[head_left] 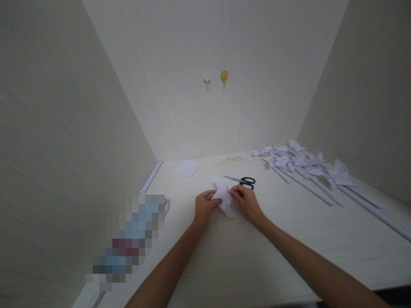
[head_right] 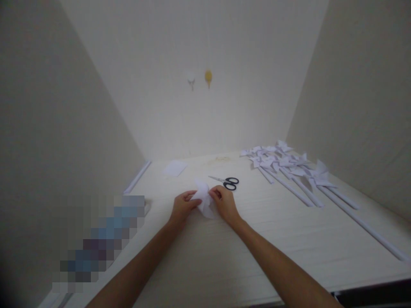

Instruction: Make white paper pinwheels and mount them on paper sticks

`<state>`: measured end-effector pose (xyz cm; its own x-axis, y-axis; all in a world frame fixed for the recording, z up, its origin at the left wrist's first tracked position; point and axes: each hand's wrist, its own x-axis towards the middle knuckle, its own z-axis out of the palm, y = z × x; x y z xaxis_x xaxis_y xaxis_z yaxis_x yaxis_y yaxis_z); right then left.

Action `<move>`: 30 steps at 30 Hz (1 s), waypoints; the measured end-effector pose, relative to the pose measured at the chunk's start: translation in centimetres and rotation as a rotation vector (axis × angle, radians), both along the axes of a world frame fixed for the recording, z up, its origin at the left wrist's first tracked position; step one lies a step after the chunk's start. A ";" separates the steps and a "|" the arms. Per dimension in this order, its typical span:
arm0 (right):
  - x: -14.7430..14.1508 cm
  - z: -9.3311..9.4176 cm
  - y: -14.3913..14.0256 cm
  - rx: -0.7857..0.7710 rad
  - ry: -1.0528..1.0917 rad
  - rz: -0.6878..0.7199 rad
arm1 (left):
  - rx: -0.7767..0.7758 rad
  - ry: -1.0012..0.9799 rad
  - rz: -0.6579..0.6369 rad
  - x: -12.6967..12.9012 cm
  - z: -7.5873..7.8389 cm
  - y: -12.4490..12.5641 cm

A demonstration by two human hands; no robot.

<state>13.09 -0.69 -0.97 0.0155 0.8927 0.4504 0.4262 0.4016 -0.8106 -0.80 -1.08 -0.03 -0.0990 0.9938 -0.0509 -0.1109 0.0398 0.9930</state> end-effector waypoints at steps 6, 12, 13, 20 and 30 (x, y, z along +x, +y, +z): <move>0.0 -0.3 0.1 0.027 -0.039 0.012 | 0.003 0.040 -0.005 -0.1 -0.1 0.1; -0.1 -0.6 0.2 0.026 -0.053 0.050 | 0.000 0.038 -0.007 -0.1 0.0 0.1; -0.1 -0.6 0.2 0.022 -0.051 0.055 | 0.002 0.041 -0.006 -0.1 0.0 0.1; -0.1 -0.6 0.2 -0.010 -0.061 0.085 | 0.009 0.064 0.006 -0.1 0.2 0.0; -0.2 -0.4 -0.1 0.025 -0.128 0.086 | 0.013 0.059 0.009 -0.1 0.4 -0.2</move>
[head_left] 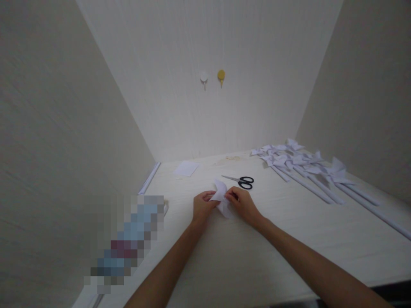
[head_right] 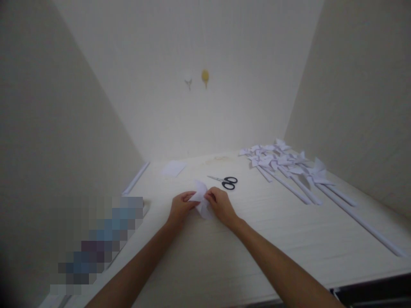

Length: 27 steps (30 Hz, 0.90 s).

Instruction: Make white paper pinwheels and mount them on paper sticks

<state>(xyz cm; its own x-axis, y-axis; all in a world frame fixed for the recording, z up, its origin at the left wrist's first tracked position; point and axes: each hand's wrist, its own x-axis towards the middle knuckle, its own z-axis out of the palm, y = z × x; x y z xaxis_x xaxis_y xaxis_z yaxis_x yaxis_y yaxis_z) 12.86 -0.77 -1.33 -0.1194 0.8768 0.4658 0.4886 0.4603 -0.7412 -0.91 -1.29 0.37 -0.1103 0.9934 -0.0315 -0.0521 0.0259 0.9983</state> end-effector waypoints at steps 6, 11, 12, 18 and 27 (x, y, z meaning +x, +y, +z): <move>-0.1 -0.1 0.0 -0.033 -0.017 0.033 | -0.016 -0.012 0.015 0.0 -0.1 0.2; -0.1 0.1 -0.1 -0.012 0.017 -0.046 | -0.016 -0.032 0.008 0.0 -0.2 0.3; -0.1 0.1 -0.1 -0.003 0.019 -0.064 | -0.020 -0.039 0.003 0.0 -0.3 0.4; -0.1 0.3 -0.2 0.028 0.019 -0.100 | -0.043 -0.062 -0.016 0.0 -0.2 0.3; 0.0 0.0 0.0 -0.016 0.047 -0.083 | -0.069 -0.046 -0.027 0.0 -0.1 0.2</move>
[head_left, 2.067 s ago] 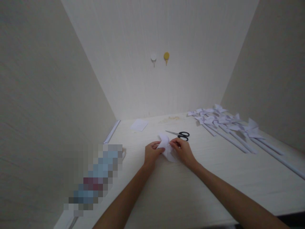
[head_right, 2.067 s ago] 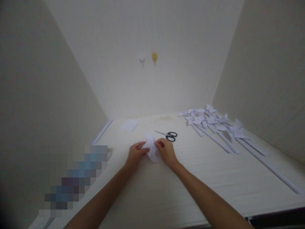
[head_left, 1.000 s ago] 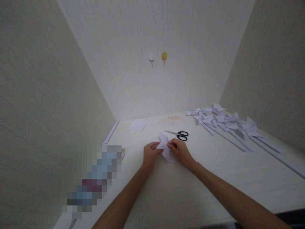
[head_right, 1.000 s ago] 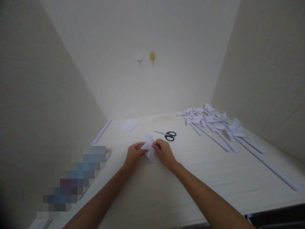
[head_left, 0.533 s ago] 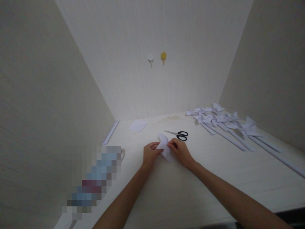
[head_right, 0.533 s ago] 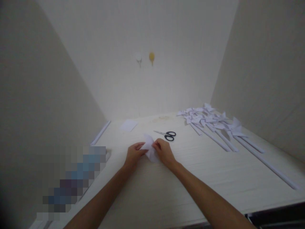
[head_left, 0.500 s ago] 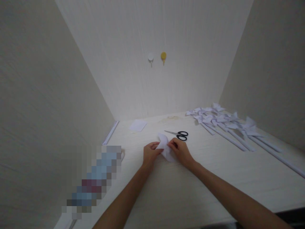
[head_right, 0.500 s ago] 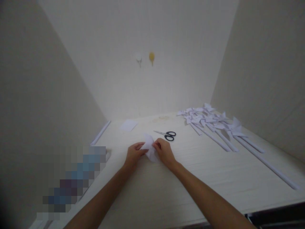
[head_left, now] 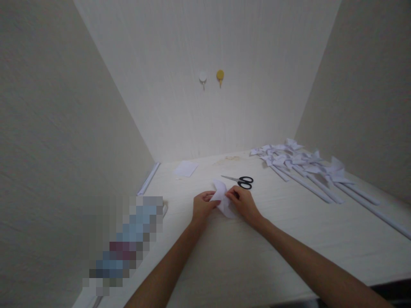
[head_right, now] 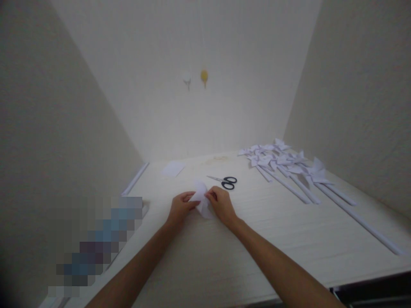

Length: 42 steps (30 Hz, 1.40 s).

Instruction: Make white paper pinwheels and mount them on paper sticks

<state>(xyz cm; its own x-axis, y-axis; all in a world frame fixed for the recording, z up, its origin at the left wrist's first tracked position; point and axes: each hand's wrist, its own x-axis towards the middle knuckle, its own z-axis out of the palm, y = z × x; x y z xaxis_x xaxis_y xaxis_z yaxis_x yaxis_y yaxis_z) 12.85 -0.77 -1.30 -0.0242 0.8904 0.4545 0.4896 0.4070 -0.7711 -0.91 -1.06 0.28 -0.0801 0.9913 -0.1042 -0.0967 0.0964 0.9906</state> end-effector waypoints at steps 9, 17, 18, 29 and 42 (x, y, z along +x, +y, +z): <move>-0.1 -0.1 0.0 -0.046 -0.067 0.030 | 0.058 -0.043 0.093 -0.3 -0.4 0.3; -0.1 -0.3 0.0 -0.009 -0.041 0.039 | 0.133 0.015 0.059 -0.2 -0.3 0.0; -0.1 -0.3 -0.1 -0.003 -0.037 0.043 | 0.145 0.025 0.052 -0.2 -0.3 0.0; -0.2 0.0 -0.6 0.058 -0.156 0.030 | 0.215 0.104 0.079 -0.1 -0.1 -0.1; -0.5 0.0 -1.0 0.132 -0.368 -0.049 | 0.335 0.198 0.114 0.3 -0.4 -0.3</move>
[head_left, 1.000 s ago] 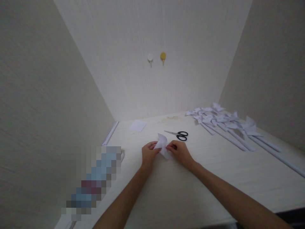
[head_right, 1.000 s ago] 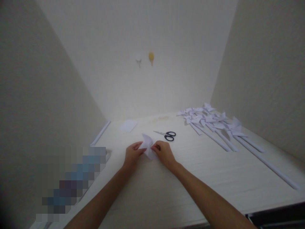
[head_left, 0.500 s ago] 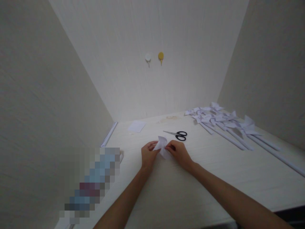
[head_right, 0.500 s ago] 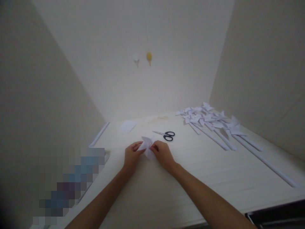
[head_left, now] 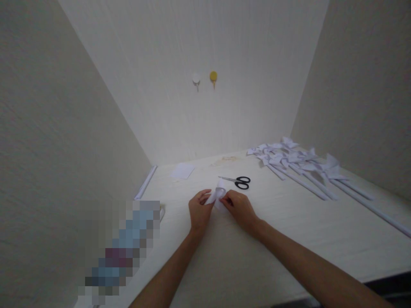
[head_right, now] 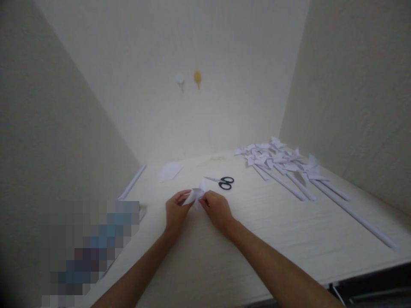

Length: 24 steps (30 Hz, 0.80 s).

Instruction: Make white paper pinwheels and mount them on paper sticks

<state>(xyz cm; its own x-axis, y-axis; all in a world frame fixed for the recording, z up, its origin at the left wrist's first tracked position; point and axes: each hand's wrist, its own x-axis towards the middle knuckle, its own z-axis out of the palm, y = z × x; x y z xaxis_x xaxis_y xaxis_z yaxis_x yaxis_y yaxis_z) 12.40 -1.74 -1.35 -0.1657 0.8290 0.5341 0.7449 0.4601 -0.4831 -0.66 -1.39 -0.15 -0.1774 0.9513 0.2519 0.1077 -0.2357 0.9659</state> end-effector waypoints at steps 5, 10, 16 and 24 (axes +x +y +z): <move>-0.2 -0.1 -0.1 -0.024 -0.010 -0.022 | 0.044 0.032 0.004 0.2 0.1 -0.3; -0.1 0.0 -0.1 0.000 0.014 -0.016 | -0.044 -0.010 -0.027 -0.1 0.3 0.0; 0.0 0.1 -0.2 0.041 0.074 0.002 | -0.090 -0.115 -0.061 -0.2 0.0 0.3; 0.0 0.1 -0.2 0.068 0.086 -0.010 | -0.105 -0.140 -0.048 -0.1 0.0 0.4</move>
<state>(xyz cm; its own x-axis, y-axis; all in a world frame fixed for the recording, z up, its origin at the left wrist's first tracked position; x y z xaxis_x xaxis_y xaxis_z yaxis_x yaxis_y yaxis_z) 12.44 -1.91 -1.29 -0.1086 0.7921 0.6007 0.7072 0.4862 -0.5133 -0.77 -1.00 -0.19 -0.1578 0.9794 0.1263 -0.0388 -0.1339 0.9902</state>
